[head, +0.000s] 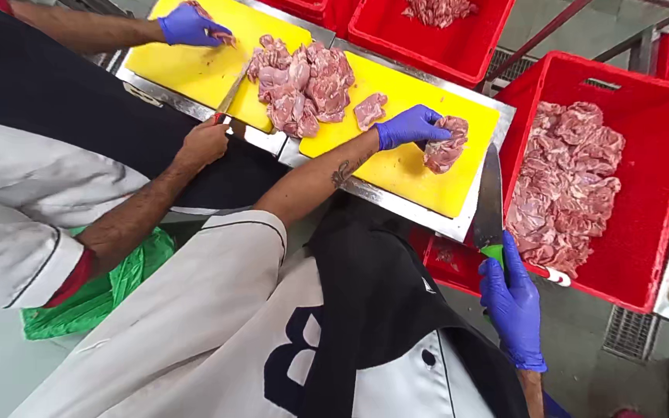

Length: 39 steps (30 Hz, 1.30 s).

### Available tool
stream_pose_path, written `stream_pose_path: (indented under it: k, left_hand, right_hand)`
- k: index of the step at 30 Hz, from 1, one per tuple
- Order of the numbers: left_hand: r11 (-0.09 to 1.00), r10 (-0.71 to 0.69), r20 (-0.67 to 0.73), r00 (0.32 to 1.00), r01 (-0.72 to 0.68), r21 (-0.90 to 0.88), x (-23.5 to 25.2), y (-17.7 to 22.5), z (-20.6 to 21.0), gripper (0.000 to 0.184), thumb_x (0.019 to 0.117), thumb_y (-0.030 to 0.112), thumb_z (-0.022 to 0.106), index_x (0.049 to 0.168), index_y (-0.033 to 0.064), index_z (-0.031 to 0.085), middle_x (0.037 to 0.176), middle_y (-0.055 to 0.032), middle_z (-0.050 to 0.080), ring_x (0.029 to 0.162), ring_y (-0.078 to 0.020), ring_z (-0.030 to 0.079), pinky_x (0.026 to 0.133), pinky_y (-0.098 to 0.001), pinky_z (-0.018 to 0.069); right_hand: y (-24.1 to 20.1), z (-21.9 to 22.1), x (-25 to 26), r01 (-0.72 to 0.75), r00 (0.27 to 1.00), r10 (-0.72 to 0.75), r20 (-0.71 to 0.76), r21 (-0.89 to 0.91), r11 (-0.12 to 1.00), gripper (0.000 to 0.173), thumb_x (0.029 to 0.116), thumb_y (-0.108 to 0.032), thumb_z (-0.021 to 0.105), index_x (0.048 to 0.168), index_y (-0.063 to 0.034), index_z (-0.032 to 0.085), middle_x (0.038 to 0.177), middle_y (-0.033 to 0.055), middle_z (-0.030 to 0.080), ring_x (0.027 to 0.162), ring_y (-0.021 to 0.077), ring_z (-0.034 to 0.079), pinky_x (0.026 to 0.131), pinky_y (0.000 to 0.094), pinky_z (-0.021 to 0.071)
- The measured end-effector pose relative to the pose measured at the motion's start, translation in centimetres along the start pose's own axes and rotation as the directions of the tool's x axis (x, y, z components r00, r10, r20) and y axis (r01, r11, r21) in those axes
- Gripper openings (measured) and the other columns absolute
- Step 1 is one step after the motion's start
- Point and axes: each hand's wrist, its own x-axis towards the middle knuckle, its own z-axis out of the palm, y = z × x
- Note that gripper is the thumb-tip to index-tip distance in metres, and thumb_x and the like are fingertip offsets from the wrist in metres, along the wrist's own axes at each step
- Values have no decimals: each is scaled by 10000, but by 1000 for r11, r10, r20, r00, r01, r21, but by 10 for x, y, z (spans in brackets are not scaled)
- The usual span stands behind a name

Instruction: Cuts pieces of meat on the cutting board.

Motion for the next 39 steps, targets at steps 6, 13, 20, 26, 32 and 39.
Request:
stream_pose_path:
  k: [6,13,20,26,32,39]
  left_hand:
    - [834,156,-497,854,156,530,-14,-69,-11,254,974,240,676,1139,53,719,1027,-92,744,896,-190,724,858,-407,606]
    - [344,419,-79,905,-78,936,-48,-100,16,261,1020,302,573,1150,176,761,1218,-44,726,1229,-277,624,976,-471,512]
    - [257,360,5,933,-105,961,-70,-93,12,313,1040,261,487,1147,139,754,1224,-56,726,1218,-291,630,946,-493,504]
    - [262,383,-20,924,-88,961,-80,-99,16,298,1026,247,519,1168,145,760,1258,-53,722,1273,-299,607,999,-498,487]
    - [238,378,-18,926,-78,968,-78,-100,17,294,1020,242,511,1158,162,758,1237,-35,726,1265,-296,606,962,-493,499]
    - [231,390,-23,921,-74,970,-72,-102,18,300,1023,276,507,1156,179,758,1237,-24,731,1267,-294,614,919,-496,514]
  right_hand:
    - [-3,15,11,14,1000,-14,5,67,998,553,1057,-206,503,1597,-189,386,878,3,663,539,72,541,448,240,474]
    - [-15,71,36,37,998,-40,50,63,997,559,1061,-183,470,1607,-158,355,858,15,656,532,93,541,463,287,496]
    - [-13,103,41,33,991,-20,133,-96,995,545,1072,-215,451,1608,-179,360,823,16,640,556,90,531,516,304,485]
    - [-8,119,35,117,981,-39,190,-419,901,563,1055,-226,432,1610,-164,361,939,171,729,711,303,675,686,530,541]
    - [-22,118,42,161,979,-38,200,-645,747,534,1079,-236,344,1613,-225,359,970,167,709,783,359,705,651,547,554]
    - [-55,153,123,134,980,-4,200,-639,757,550,1093,-239,352,1633,-311,275,936,193,700,844,409,700,702,602,542]
